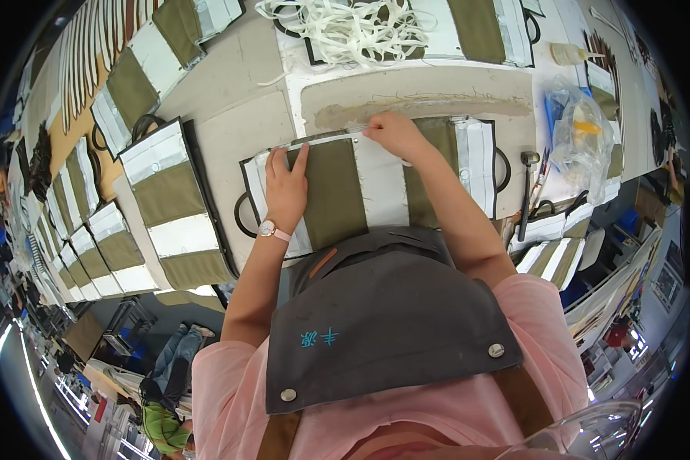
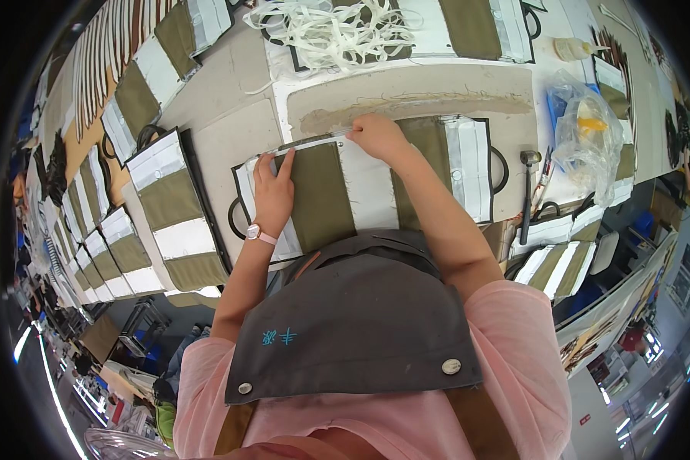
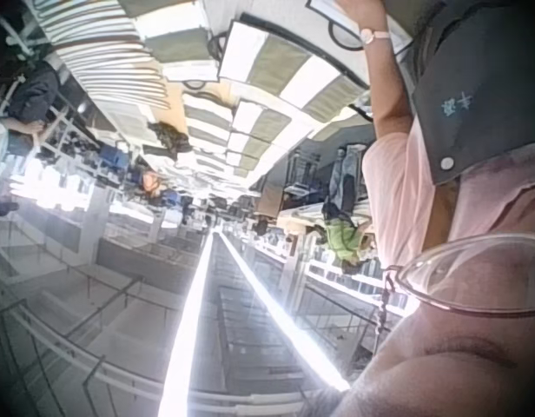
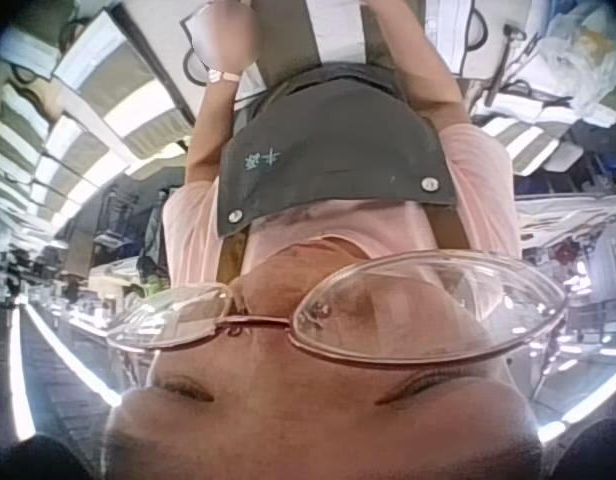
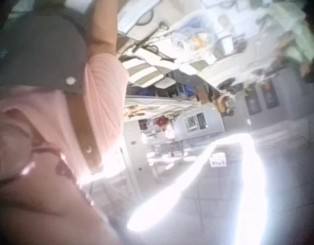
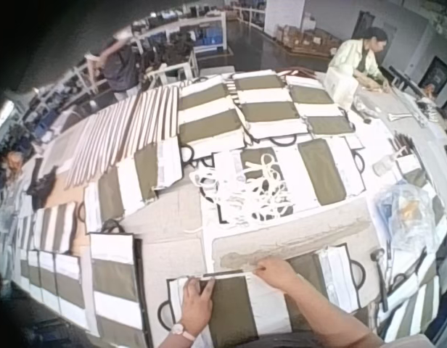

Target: The person assembles a green and white striped bag by hand. They pick up white elastic straps, thread them through the bag's fabric loops, and secure them with small yellow adhesive squares. The person then folds the bag and places it on a stack of finished units.

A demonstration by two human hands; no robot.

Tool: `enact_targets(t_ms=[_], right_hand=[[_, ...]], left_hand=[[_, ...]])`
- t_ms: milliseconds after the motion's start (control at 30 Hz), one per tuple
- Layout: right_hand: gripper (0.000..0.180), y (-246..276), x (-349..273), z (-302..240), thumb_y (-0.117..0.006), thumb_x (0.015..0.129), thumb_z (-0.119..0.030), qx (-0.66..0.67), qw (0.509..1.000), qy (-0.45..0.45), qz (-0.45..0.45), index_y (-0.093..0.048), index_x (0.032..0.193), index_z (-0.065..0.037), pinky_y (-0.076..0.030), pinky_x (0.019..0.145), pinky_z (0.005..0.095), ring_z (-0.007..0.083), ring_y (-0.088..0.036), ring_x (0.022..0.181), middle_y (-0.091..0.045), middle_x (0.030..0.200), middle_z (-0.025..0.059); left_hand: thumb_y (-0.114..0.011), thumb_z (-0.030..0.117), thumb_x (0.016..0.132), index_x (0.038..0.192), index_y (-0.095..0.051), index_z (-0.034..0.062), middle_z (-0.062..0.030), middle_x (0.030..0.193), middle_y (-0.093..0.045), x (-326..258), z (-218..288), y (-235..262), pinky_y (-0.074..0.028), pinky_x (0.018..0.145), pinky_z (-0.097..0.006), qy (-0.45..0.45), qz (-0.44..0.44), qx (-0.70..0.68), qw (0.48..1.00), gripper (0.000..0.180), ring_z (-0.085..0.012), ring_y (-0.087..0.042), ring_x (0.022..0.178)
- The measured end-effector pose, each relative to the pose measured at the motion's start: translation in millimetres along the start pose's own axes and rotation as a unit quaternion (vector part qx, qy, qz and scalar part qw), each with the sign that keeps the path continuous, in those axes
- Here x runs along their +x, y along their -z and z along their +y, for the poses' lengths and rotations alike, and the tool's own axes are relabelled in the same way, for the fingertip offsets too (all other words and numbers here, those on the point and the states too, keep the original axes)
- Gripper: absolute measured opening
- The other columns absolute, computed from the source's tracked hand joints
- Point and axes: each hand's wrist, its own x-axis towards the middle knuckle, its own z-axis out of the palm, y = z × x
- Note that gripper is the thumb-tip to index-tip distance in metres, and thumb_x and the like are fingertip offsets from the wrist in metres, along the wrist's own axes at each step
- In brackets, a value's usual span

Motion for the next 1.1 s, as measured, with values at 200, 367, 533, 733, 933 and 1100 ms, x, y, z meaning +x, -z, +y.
enact_targets(t_ms=[200, 367, 533, 733, 933, 1100], right_hand=[[0.026, -1, 0, -1, -0.066, 0.083, -0.028, -0.018, 1.0, 0.015, 0.008, -0.063, 0.072, -0.005, -0.046, 0.066, 0.0433, 0.0315, -0.06, 0.071, -0.063, 0.073, 0.0135], [0.025, -3, -1, -5, -0.065, 0.083, -0.029, -0.023, 1.0, 0.005, 0.016, -0.064, 0.073, -0.006, -0.047, 0.066, 0.0439, 0.0321, -0.06, 0.073, -0.064, 0.074, 0.0133], [0.025, -5, 1, -3, -0.064, 0.084, -0.03, -0.046, 0.999, -0.003, 0.019, -0.066, 0.076, -0.006, -0.048, 0.068, 0.0442, 0.0325, -0.061, 0.076, -0.065, 0.078, 0.0134], [0.027, -7, -5, -14, -0.063, 0.084, -0.031, -0.102, 0.994, 0.019, 0.033, -0.067, 0.083, -0.004, -0.05, 0.071, 0.0447, 0.0333, -0.063, 0.081, -0.067, 0.085, 0.0142], [0.029, -19, -19, -45, -0.065, 0.082, -0.029, -0.218, 0.972, 0.046, 0.067, -0.065, 0.091, -0.001, -0.051, 0.074, 0.0462, 0.032, -0.065, 0.086, -0.066, 0.088, 0.0173], [0.026, -38, -15, -60, -0.064, 0.083, -0.024, -0.154, 0.982, 0.086, 0.071, -0.061, 0.094, 0.0, -0.051, 0.073, 0.0445, 0.0316, -0.065, 0.086, -0.065, 0.083, 0.0162]], left_hand=[[-0.056, -0.004, 0.077, 0.136, -0.048, 0.0141, -0.0229, 0.128, -0.041, 0, -1, 0, -0.039, 0.102, -0.047, -0.013, 0.017, -0.006, 1.0, 0.062, -0.043, -0.038, 0.124], [-0.059, -0.002, 0.077, 0.138, -0.045, 0.0151, -0.0233, 0.129, -0.04, -2, -4, -2, -0.037, 0.104, -0.047, -0.013, 0.004, 0.002, 1.0, 0.065, -0.0435, -0.035, 0.126], [-0.059, -0.001, 0.078, 0.138, -0.045, 0.0154, -0.0239, 0.13, -0.039, 0, -1, -1, -0.034, 0.106, -0.05, -0.006, -0.012, 0.004, 1.0, 0.064, -0.0442, -0.035, 0.126], [-0.056, 0.014, 0.085, 0.14, -0.04, 0.0059, -0.0197, 0.147, -0.031, 3, 23, -7, -0.019, 0.111, -0.056, -0.029, -0.005, 0.116, 0.993, 0.058, -0.0382, -0.027, 0.137], [-0.053, 0.024, 0.092, 0.143, -0.03, -0.0016, -0.0194, 0.151, -0.026, 1, 20, -20, -0.016, 0.113, -0.054, -0.018, -0.017, 0.043, 0.999, 0.062, -0.0335, -0.024, 0.141], [-0.059, 0.02, 0.088, 0.137, -0.036, -0.0048, -0.0233, 0.146, -0.031, 0, 16, -20, -0.021, 0.112, -0.051, -0.028, 0.035, -0.017, 0.999, 0.061, -0.0385, -0.027, 0.137]])
